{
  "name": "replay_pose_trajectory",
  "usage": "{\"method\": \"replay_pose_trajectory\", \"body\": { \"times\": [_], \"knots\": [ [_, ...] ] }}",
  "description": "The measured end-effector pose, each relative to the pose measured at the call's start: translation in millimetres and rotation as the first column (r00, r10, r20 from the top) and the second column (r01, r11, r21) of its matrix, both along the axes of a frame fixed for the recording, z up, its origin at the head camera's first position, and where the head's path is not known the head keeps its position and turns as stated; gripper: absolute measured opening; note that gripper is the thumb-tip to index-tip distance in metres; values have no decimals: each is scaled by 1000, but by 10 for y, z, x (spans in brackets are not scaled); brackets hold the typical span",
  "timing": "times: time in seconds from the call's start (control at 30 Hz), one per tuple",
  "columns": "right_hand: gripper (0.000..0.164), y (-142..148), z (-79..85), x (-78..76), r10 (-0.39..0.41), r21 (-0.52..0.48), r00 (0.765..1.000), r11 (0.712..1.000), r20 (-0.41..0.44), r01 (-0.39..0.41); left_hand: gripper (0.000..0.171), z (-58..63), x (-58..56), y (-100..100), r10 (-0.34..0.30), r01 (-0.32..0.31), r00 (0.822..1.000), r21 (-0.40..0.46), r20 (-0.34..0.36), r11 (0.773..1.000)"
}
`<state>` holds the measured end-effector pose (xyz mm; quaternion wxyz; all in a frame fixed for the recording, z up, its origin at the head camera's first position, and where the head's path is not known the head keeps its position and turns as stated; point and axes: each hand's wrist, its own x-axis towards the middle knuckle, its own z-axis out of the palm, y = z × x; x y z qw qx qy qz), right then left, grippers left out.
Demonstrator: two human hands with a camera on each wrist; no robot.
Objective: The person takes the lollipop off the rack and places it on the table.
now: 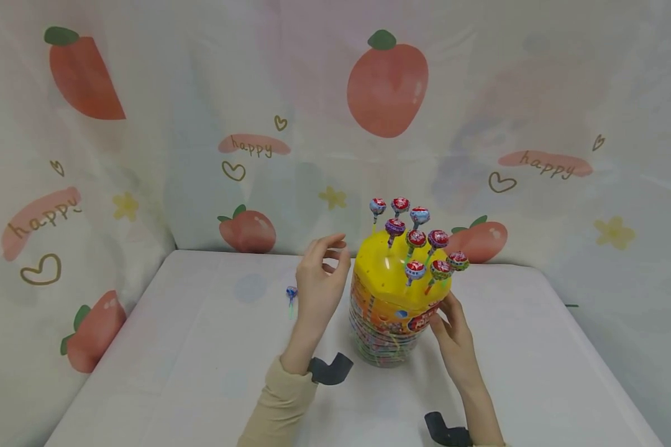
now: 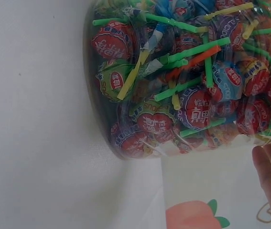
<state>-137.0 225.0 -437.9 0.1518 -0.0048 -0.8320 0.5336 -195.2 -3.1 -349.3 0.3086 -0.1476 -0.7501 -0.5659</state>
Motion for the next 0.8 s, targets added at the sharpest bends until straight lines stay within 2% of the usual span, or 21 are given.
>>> {"method": "replay_pose_trajectory", "body": {
  "times": [0.2, 0.4, 0.67, 0.8],
  "knots": [
    [56, -3, 7, 1, -1, 0, 1000, 1000, 1, 1, 26, 138, 50, 101, -74, 74, 997, -12, 4, 997],
    [57, -1, 4, 8, 15, -10, 1000, 1000, -10, -15, 27, 223, 79, 197, -136, 136, 990, -6, 21, 991],
    [57, 8, 9, 4, 18, 0, 1000, 1000, -7, -18, 28, 306, 126, 315, -193, 193, 981, -12, 25, 981],
    [57, 12, 12, 0, 22, 1, 1000, 1000, 1, -22, 29, 322, 134, 359, -199, 200, 980, -16, 24, 980]
  ]
}}
